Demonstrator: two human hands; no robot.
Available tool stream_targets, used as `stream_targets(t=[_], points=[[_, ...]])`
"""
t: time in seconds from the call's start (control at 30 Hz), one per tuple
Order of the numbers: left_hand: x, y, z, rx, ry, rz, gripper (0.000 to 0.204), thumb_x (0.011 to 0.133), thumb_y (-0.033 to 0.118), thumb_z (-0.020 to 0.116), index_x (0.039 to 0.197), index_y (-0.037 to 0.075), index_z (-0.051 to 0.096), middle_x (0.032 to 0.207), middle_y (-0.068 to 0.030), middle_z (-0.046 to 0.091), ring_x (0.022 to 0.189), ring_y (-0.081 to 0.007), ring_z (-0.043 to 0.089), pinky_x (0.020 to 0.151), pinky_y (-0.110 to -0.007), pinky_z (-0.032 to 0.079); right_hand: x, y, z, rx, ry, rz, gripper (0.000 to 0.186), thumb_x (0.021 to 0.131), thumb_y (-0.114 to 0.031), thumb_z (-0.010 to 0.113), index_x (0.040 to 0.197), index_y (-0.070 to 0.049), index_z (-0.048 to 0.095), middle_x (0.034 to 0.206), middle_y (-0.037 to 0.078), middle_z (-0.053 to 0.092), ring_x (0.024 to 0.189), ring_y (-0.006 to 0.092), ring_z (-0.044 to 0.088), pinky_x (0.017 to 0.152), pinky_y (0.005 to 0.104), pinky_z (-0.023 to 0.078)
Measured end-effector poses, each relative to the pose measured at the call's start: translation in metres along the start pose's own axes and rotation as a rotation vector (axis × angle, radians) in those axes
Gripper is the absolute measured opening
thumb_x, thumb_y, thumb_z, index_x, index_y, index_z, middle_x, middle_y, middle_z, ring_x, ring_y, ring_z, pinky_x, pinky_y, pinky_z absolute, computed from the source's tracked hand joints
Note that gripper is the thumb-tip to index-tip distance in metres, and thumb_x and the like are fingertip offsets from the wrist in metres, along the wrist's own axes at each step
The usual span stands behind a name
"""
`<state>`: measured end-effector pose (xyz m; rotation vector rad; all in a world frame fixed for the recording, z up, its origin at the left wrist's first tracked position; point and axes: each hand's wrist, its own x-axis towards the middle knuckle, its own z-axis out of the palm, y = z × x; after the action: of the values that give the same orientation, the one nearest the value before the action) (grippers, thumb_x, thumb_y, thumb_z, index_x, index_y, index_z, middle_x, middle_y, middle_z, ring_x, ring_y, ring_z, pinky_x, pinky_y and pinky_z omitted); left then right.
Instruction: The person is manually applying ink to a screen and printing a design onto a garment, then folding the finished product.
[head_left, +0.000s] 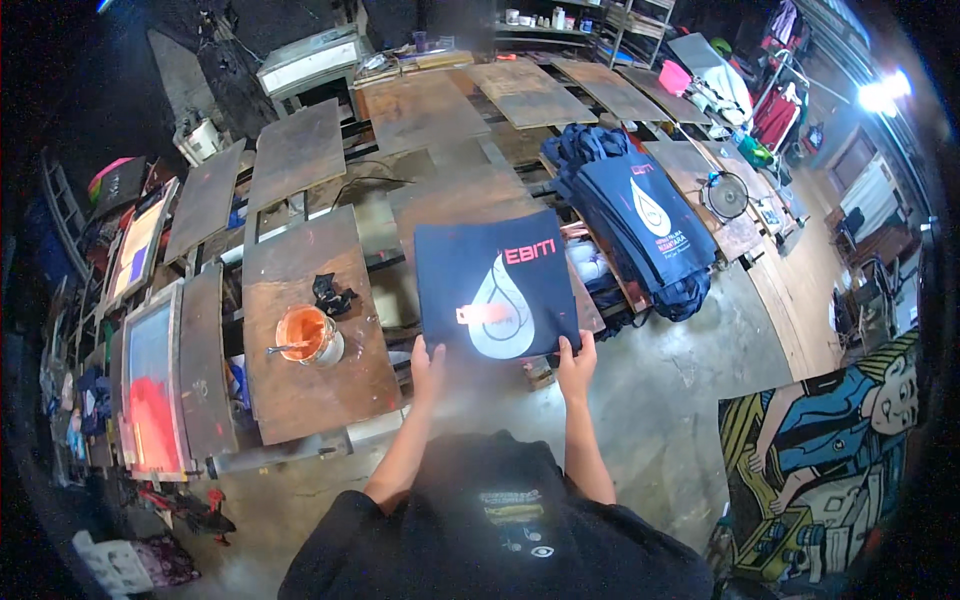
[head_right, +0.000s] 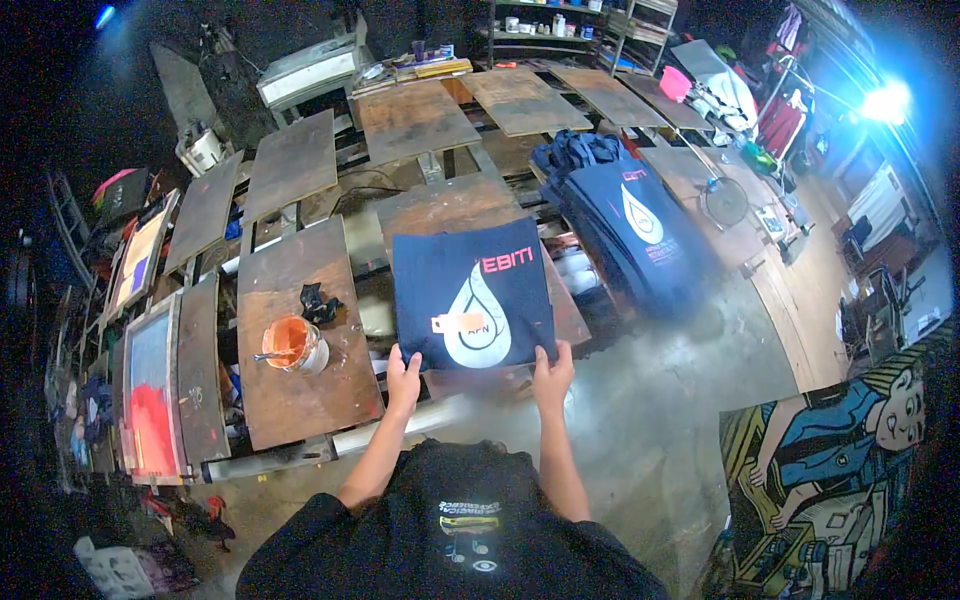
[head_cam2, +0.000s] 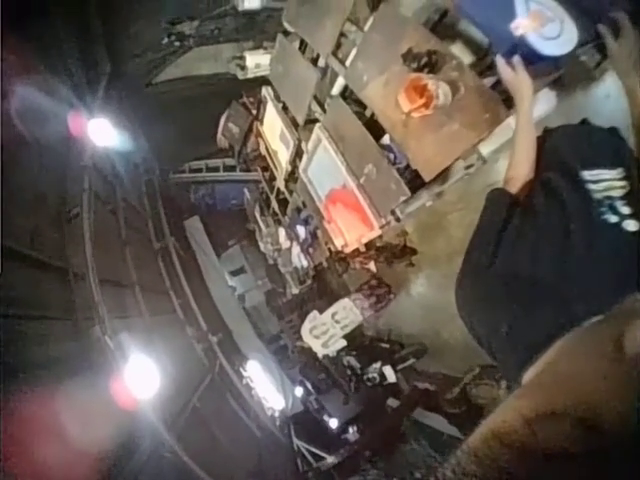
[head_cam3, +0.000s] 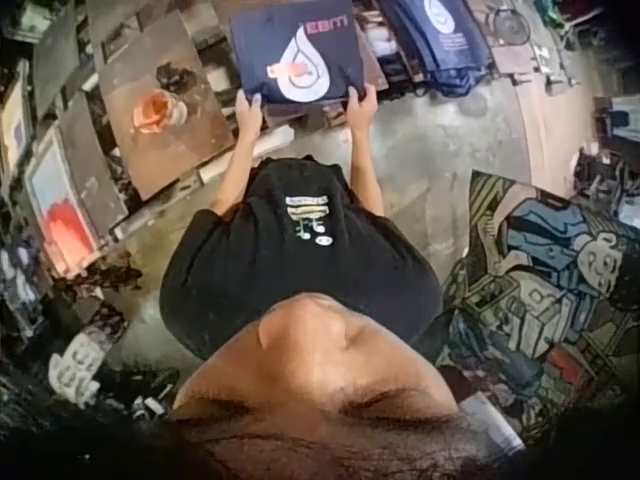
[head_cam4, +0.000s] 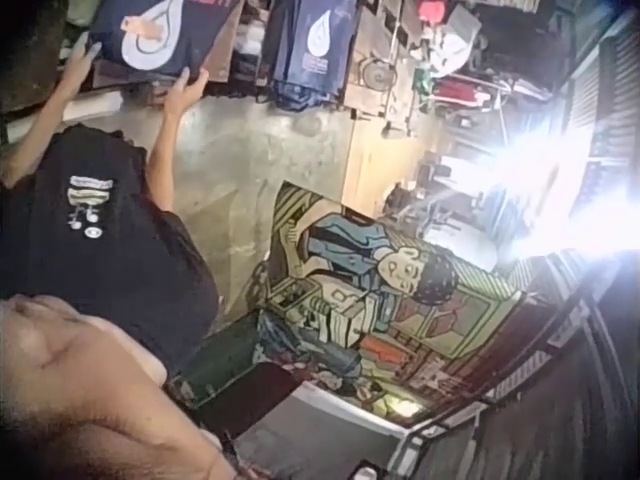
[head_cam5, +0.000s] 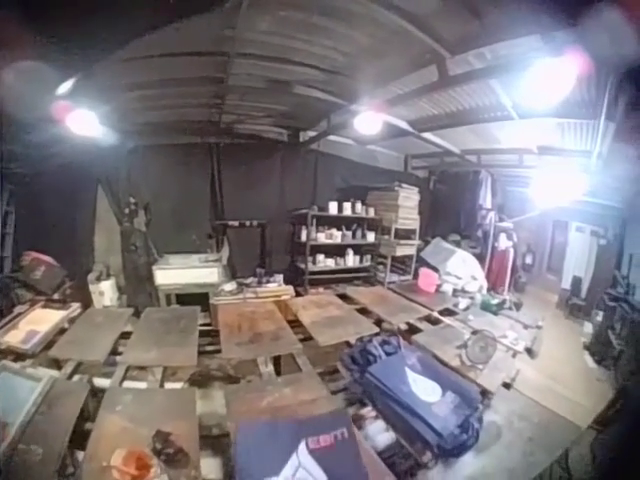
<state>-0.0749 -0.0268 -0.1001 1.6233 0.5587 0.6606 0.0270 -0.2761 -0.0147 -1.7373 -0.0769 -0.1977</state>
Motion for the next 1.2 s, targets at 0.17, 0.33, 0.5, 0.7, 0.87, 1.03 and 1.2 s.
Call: stream_targets(t=[0.17, 0.33, 0.5, 0.7, 0.87, 1.03, 1.2], points=[[0.006, 0.033, -0.008, -0.123, -0.122, 0.047, 0.029, 0.097, 0.003, 0.054, 0.125, -0.001, 0.049, 0.118, -0.0068, 0.061, 0.107, -0.0146, 0.054, 0.098, -0.029, 0.041, -0.020, -0.013, 0.010, 0.166, 0.113, -0.098, 0.014, 0.094, -0.005, 0.060, 0.105, 0.000, 0.052, 0.088, 0.006, 0.059, 0.073, 0.0095, 0.056, 0.065, 0.0253, 0.047], [0.002, 0.041, -0.014, -0.289, -0.213, 0.012, 0.034, 0.097, 0.002, 0.055, 0.130, -0.001, 0.047, 0.124, -0.0070, 0.060, 0.113, -0.0142, 0.054, 0.101, -0.030, 0.040, -0.031, -0.014, 0.015, 0.212, 0.290, -0.116, 0.015, 0.097, -0.008, 0.058, 0.108, -0.002, 0.049, 0.087, 0.002, 0.055, 0.069, 0.0083, 0.055, 0.062, 0.0235, 0.046], [-0.005, 0.030, -0.020, -0.297, -0.235, -0.021, 0.039, 0.097, 0.002, 0.055, 0.134, -0.002, 0.046, 0.126, -0.0072, 0.060, 0.113, -0.0142, 0.055, 0.102, -0.029, 0.040, -0.034, 0.000, 0.016, 0.200, 0.265, -0.027, 0.015, 0.098, -0.006, 0.055, 0.111, -0.001, 0.049, 0.089, 0.003, 0.057, 0.067, 0.0086, 0.056, 0.062, 0.0236, 0.046], [-0.012, 0.011, -0.034, -0.331, -0.155, -0.147, 0.040, 0.093, -0.006, 0.053, 0.133, -0.003, 0.051, 0.125, -0.0068, 0.062, 0.111, -0.0147, 0.056, 0.101, -0.028, 0.040, -0.049, -0.027, 0.033, 0.174, 0.101, -0.054, 0.018, 0.100, -0.008, 0.053, 0.117, -0.003, 0.051, 0.087, 0.002, 0.059, 0.057, 0.0072, 0.053, 0.051, 0.0230, 0.043], [-0.009, 0.013, -0.021, -0.308, -0.110, -0.162, 0.040, 0.092, -0.003, 0.052, 0.132, -0.004, 0.052, 0.124, -0.0078, 0.062, 0.112, -0.0151, 0.057, 0.100, -0.029, 0.041, -0.030, 0.004, 0.018, 0.081, 0.027, -0.063, 0.020, 0.098, -0.005, 0.055, 0.117, -0.003, 0.053, 0.089, 0.002, 0.061, 0.061, 0.0057, 0.055, 0.055, 0.0206, 0.045], [-0.008, 0.032, 0.007, -0.326, -0.009, -0.122, 0.040, 0.092, -0.007, 0.052, 0.132, -0.003, 0.053, 0.123, -0.0066, 0.063, 0.111, -0.0139, 0.057, 0.100, -0.028, 0.040, 0.026, 0.003, 0.017, -0.019, -0.032, -0.266, 0.021, 0.096, -0.007, 0.056, 0.115, 0.002, 0.056, 0.088, 0.007, 0.063, 0.076, 0.0157, 0.059, 0.071, 0.0298, 0.048], [-0.025, 0.056, 0.042, -0.413, 0.023, -0.106, 0.039, 0.093, -0.004, 0.054, 0.131, -0.002, 0.053, 0.121, -0.0066, 0.063, 0.109, -0.0138, 0.057, 0.099, -0.027, 0.041, 0.066, 0.003, -0.016, 0.025, -0.045, -0.332, 0.019, 0.097, -0.007, 0.057, 0.114, 0.001, 0.055, 0.092, 0.004, 0.060, 0.083, 0.0119, 0.054, 0.076, 0.0264, 0.045]])
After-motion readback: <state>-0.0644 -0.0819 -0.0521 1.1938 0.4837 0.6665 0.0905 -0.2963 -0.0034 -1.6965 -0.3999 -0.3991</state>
